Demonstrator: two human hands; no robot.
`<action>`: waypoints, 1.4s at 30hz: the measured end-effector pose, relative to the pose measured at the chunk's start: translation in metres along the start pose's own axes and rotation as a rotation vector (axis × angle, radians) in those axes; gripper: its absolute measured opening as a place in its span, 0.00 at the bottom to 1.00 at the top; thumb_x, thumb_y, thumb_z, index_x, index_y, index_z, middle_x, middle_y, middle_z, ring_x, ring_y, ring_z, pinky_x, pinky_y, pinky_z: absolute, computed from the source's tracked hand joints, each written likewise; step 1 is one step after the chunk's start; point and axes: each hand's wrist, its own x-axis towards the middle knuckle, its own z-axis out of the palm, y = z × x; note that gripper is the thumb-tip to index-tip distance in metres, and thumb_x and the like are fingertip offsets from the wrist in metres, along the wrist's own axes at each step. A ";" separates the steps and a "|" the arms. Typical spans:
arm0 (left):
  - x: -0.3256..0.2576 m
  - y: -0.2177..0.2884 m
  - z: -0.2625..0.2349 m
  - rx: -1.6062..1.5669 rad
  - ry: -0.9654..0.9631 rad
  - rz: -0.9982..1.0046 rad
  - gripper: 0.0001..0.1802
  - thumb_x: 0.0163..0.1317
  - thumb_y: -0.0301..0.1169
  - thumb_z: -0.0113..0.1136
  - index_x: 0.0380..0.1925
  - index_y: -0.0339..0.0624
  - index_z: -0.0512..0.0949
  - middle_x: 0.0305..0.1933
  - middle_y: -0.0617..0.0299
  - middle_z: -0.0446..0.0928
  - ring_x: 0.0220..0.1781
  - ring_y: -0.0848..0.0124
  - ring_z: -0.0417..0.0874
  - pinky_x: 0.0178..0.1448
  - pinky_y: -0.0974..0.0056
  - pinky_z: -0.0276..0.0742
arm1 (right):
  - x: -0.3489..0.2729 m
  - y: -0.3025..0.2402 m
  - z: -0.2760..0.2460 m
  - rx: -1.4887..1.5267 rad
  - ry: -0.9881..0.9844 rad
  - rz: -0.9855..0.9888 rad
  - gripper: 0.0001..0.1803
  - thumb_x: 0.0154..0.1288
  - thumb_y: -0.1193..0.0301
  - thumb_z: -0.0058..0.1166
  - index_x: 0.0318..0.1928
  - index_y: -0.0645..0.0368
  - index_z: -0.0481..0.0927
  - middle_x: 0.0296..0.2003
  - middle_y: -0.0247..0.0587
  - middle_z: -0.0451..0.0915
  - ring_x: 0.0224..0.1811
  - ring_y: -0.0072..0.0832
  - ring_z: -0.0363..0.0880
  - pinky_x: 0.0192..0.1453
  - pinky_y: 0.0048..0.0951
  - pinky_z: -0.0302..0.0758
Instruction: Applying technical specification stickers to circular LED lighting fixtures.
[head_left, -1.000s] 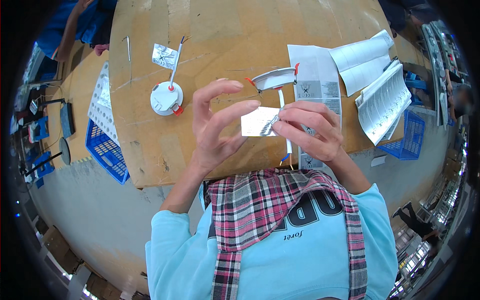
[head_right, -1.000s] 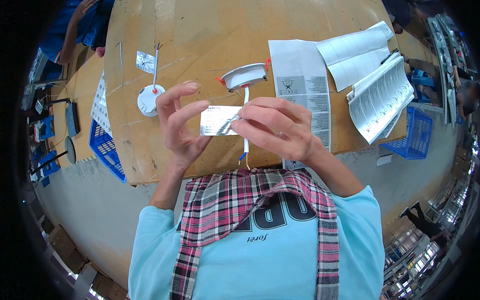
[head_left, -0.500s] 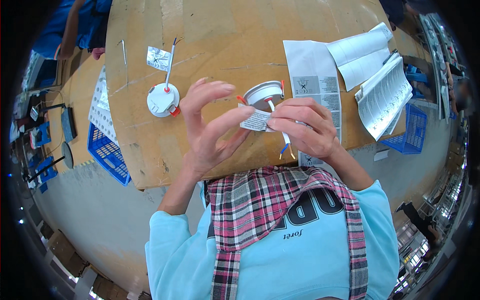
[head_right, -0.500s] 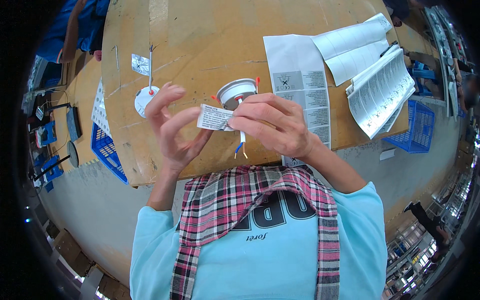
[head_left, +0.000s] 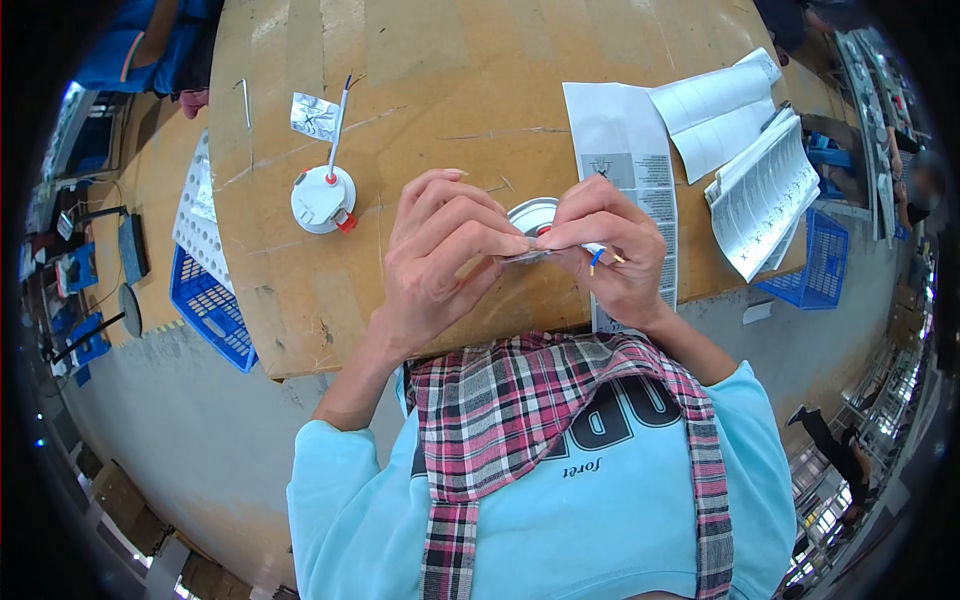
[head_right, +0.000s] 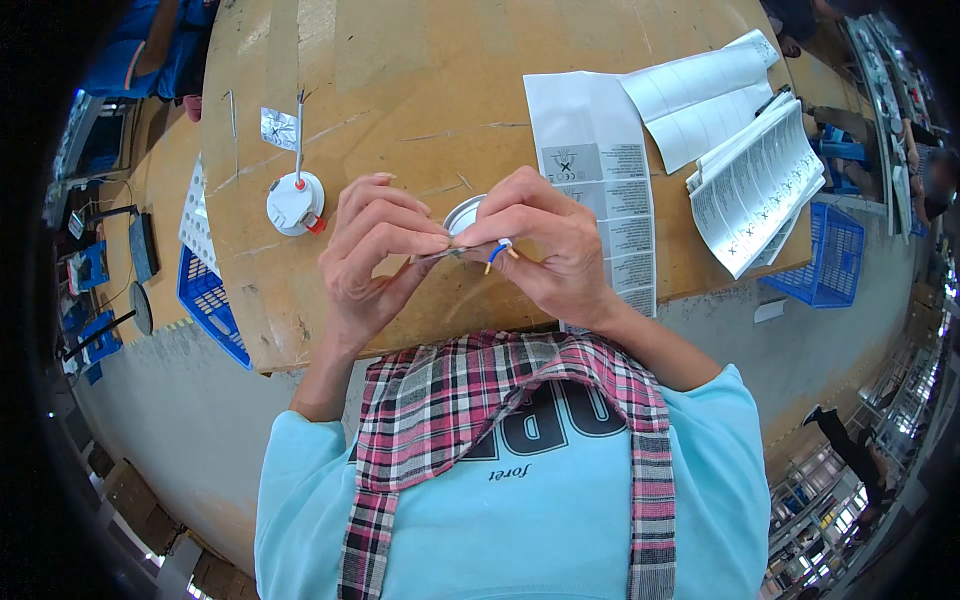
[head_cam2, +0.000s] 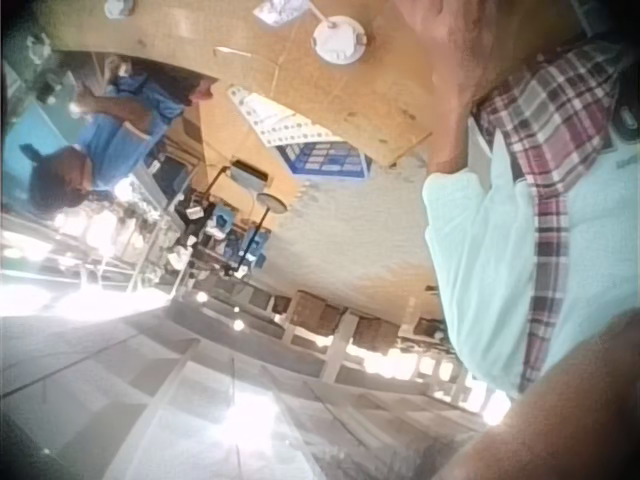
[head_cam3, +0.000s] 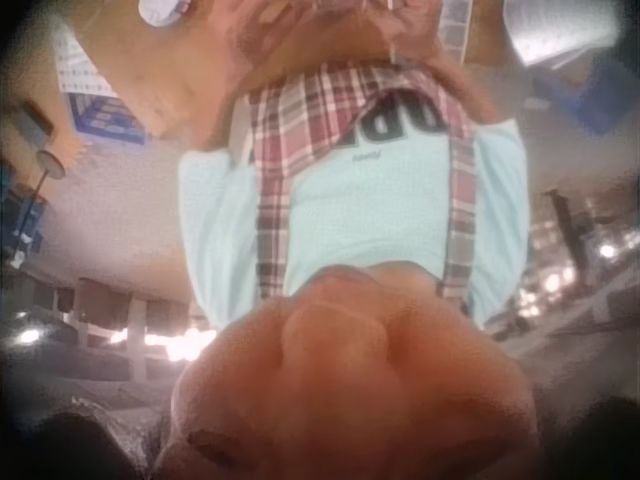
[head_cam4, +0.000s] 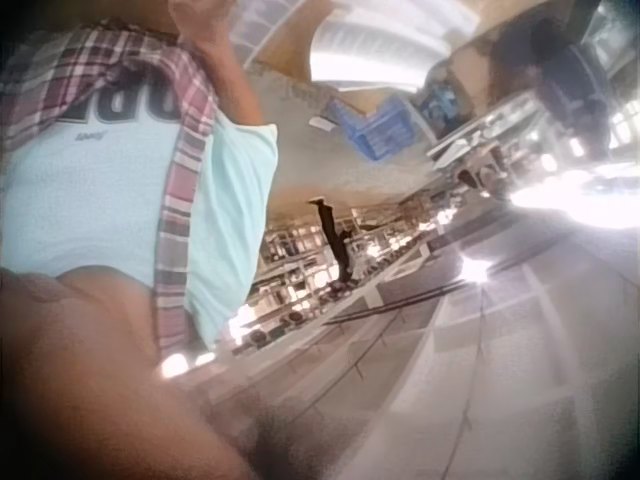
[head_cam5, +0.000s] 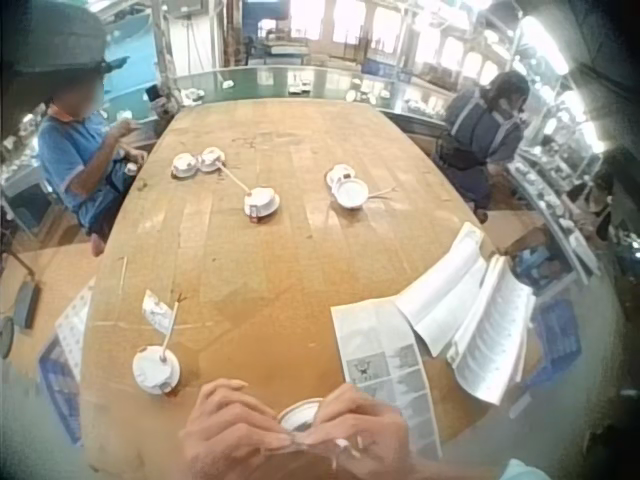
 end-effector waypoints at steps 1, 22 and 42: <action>0.001 0.001 0.000 0.000 0.003 -0.001 0.12 0.39 0.22 0.68 0.26 0.48 0.80 0.30 0.67 0.78 0.38 0.70 0.78 0.54 0.55 0.69 | -0.001 -0.001 0.000 0.087 0.010 0.045 0.13 0.46 0.86 0.61 0.33 0.57 0.84 0.31 0.34 0.77 0.35 0.26 0.75 0.38 0.25 0.73; -0.014 -0.011 0.040 -0.251 -0.157 -0.527 0.42 0.42 0.37 0.72 0.59 0.37 0.66 0.57 0.52 0.69 0.61 0.60 0.69 0.64 0.56 0.63 | 0.012 0.026 0.002 0.973 0.454 0.653 0.08 0.69 0.71 0.49 0.44 0.62 0.74 0.39 0.39 0.79 0.43 0.23 0.78 0.51 0.33 0.77; -0.006 -0.025 0.027 -0.239 -0.209 -0.537 0.30 0.47 0.34 0.67 0.52 0.40 0.70 0.53 0.52 0.66 0.56 0.57 0.71 0.54 0.58 0.72 | 0.030 0.057 -0.013 0.640 0.473 0.722 0.07 0.60 0.70 0.61 0.36 0.59 0.79 0.32 0.32 0.78 0.35 0.17 0.74 0.42 0.21 0.70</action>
